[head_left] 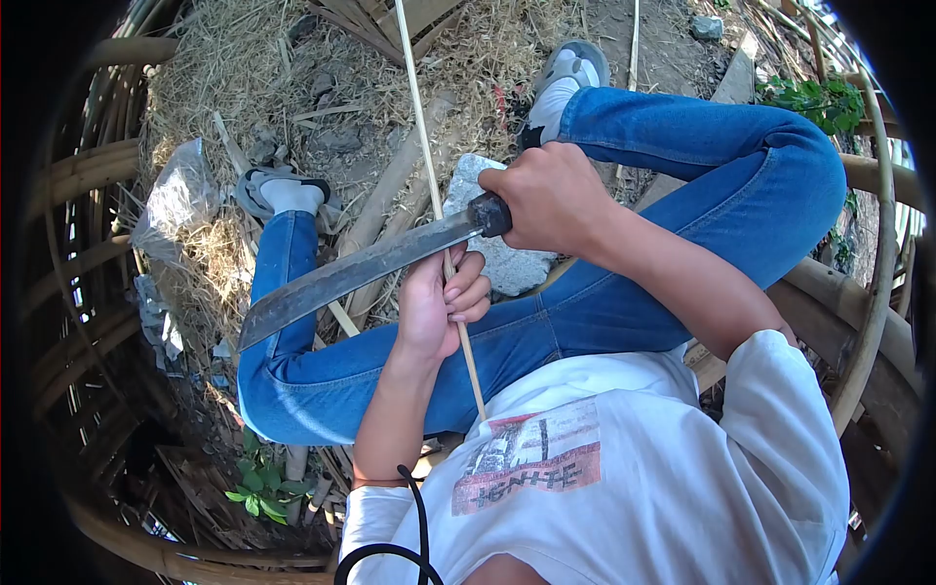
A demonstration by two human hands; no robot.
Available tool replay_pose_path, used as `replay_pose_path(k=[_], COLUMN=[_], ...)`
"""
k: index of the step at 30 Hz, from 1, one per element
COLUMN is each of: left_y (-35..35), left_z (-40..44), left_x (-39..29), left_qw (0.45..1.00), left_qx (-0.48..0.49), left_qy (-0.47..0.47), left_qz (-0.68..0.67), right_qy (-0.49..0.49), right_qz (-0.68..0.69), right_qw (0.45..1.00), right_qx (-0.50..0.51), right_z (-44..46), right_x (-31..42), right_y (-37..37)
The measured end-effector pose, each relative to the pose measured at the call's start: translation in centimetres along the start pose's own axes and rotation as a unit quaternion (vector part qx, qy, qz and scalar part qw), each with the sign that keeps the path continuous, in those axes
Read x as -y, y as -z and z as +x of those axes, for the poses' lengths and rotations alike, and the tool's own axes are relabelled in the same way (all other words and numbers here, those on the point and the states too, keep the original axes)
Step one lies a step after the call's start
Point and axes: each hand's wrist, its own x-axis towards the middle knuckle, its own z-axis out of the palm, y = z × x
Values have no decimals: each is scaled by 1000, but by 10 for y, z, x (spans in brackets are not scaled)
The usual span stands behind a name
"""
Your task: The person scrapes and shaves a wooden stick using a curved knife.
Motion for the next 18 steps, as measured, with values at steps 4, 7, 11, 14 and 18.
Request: replay_pose_path(k=[4, 7, 11, 14, 18], left_y=[-2, -4, -4, -6, -6], left_z=[-1, -2, -2, -3, -10], left_x=[-2, -1, -3, -5, -2], left_qw=[1000, 1000, 1000, 999, 998], left_qx=[4, 2, 1, 9, 50], left_qy=[4, 5, 11, 14, 26], left_qz=[-10, -16, -25, -31, -32], right_qy=[3, 3, 3, 2, -53], right_qz=[-8, -12, -23, -21, -39], right_qw=[1000, 1000, 1000, 1000, 997], right_qx=[-7, -8, -19, -23, -43], right_z=[1, 2, 2, 3, 9], right_x=[-2, -3, -5, -5, -16], right_y=[0, -1, -1, 1, 15])
